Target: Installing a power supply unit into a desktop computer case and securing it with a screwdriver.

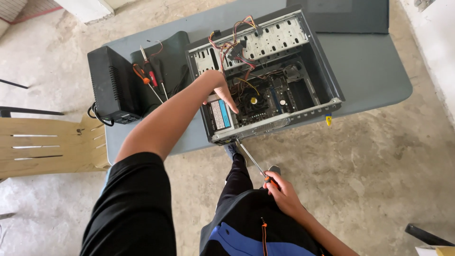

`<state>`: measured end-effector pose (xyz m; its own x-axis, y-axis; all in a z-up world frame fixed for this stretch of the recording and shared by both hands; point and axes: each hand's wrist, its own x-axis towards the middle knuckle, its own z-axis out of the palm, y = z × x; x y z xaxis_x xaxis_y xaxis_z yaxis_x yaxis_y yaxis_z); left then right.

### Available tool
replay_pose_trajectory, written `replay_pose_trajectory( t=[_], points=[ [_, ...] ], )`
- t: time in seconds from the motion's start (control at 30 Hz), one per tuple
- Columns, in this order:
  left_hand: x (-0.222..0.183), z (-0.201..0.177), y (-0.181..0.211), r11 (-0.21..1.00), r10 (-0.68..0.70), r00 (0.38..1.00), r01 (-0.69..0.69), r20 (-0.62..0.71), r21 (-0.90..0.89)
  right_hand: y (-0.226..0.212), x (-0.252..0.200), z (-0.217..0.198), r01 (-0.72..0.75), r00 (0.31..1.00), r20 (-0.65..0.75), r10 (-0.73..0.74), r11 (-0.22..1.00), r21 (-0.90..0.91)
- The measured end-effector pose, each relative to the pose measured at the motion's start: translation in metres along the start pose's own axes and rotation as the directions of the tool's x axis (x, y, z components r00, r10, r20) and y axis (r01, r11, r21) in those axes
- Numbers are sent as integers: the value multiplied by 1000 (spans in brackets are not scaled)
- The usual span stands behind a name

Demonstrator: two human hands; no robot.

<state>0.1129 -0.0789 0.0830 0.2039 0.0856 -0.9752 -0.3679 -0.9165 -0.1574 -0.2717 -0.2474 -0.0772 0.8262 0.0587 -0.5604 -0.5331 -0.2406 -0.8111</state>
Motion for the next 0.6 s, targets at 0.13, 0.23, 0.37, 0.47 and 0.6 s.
replay_pose_trajectory(
  t=[0.13,0.23,0.37,0.47,0.6],
  points=[
    [12,22,-19,1000,1,996,1,-86,19,-11,-6,-1,3,1000,-6,-3,1000,-12],
    [39,46,-41,981,-30,930,97,-366,167,2,-3,0,30,999,-25,-30,1000,1],
    [61,94,-62,996,87,628,-74,-773,52,29,6,3,194,980,-69,-187,976,104],
    [62,118,-66,964,65,482,-256,-874,-70,37,11,5,211,976,-73,-203,970,119],
    [81,130,-67,888,-17,333,-428,-943,-167,37,15,7,230,973,-43,-226,966,118]
  ],
)
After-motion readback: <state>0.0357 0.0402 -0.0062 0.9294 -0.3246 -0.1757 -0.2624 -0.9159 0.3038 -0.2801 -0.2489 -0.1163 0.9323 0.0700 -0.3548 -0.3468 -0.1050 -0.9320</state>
